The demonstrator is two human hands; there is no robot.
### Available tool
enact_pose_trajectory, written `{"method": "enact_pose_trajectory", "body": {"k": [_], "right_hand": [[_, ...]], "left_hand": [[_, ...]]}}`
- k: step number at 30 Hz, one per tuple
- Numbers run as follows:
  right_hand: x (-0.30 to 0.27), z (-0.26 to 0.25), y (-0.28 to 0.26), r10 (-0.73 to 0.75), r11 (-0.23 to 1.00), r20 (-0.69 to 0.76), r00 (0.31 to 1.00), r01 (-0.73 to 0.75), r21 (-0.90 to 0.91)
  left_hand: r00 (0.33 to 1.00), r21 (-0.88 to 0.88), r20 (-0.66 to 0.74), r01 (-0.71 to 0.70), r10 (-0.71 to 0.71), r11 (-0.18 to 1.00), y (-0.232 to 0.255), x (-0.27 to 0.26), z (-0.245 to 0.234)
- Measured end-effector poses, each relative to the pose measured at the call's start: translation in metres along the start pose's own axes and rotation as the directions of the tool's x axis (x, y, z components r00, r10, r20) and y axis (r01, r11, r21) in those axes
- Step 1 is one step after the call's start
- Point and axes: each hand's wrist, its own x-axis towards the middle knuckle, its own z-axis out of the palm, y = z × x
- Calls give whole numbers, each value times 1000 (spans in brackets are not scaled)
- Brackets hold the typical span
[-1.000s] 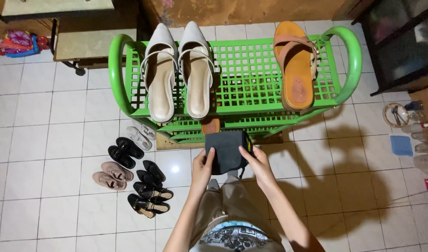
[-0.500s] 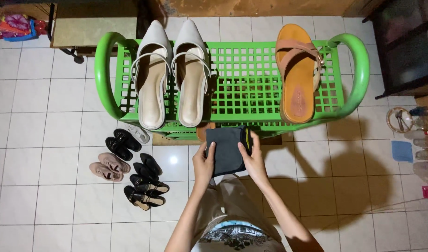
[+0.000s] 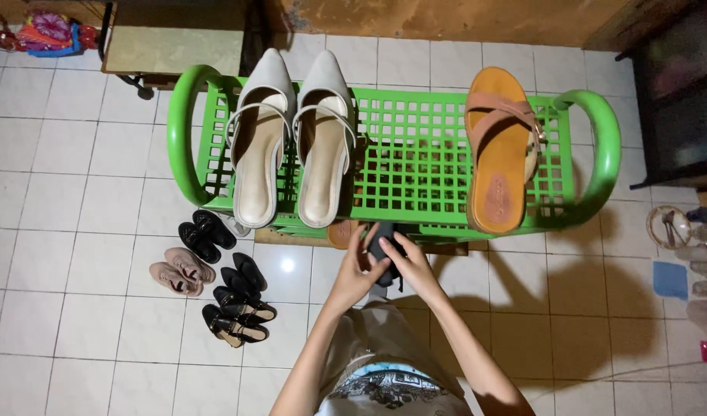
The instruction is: Cleaning and organizing various pairs of shoes on a rack and the floor using a cloth.
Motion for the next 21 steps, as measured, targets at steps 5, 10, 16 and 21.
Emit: {"method": "enact_pose_trajectory", "body": {"k": [5,10,16,21], "right_hand": [[19,-8,11,191,982,-96,977,-189,26],[52,-23,29,-342,934,-173,924,312,-177],[87,-45,90,27,906,-112,993,-72,-416],[145,-82,230,18,612,77,997,-72,788]], "left_hand": [[991,-114,-18,126,-129,985,-14,6,-10],[946,166,-324,73,-16,983,-12,13,-26],[892,513,-372,-34,258,858,-9,32,-34],[933,472,-338,281,-123,836,-54,52,-35]]}}
